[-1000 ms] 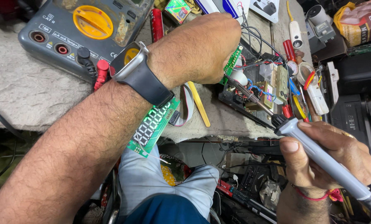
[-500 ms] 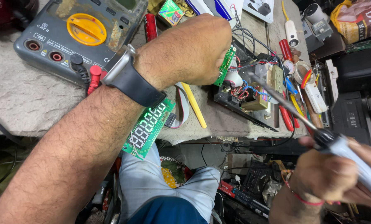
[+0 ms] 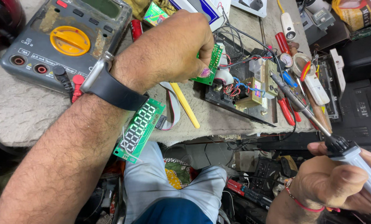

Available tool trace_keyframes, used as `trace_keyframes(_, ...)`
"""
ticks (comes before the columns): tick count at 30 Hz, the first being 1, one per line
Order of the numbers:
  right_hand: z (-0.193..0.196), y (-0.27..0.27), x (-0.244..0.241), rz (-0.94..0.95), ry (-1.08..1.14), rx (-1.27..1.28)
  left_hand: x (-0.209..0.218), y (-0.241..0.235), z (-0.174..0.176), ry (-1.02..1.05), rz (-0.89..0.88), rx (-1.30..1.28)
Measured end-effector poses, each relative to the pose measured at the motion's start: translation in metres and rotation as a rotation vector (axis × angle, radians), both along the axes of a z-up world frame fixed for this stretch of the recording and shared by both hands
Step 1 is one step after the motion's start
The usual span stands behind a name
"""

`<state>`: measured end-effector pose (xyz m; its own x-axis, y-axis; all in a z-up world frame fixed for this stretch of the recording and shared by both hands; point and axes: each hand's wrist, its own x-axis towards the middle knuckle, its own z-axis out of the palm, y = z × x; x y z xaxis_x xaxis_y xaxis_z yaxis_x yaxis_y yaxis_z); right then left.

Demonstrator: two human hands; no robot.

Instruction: The person solders wires to a green circuit board and a digital display module using a soldering iron and solder wire. They repeatedly heat joints and feed solder to secure connections, then test the display by touching points with a wire.

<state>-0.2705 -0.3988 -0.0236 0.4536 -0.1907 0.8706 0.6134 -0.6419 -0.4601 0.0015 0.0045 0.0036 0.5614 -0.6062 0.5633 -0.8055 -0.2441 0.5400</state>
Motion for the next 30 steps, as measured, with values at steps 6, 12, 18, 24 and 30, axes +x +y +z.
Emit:
trace_keyframes(6,0.023,-0.006,-0.005,0.064,0.29,0.12,0.001,0.0,-0.002,-0.046,0.044,-0.017)
trace_keyframes(12,0.019,0.029,0.013,-0.093,0.06,-0.002,-0.002,-0.003,0.001,0.048,0.022,0.02)
trace_keyframes(18,0.031,-0.011,-0.001,0.053,0.318,0.089,-0.003,-0.004,0.002,0.116,0.087,0.103)
trace_keyframes(24,-0.026,-0.014,-0.003,0.122,0.025,0.022,-0.002,-0.006,-0.002,0.113,0.09,0.077)
trace_keyframes(30,0.004,0.012,0.013,-0.017,0.187,0.19,-0.002,-0.009,-0.008,0.004,0.062,0.04)
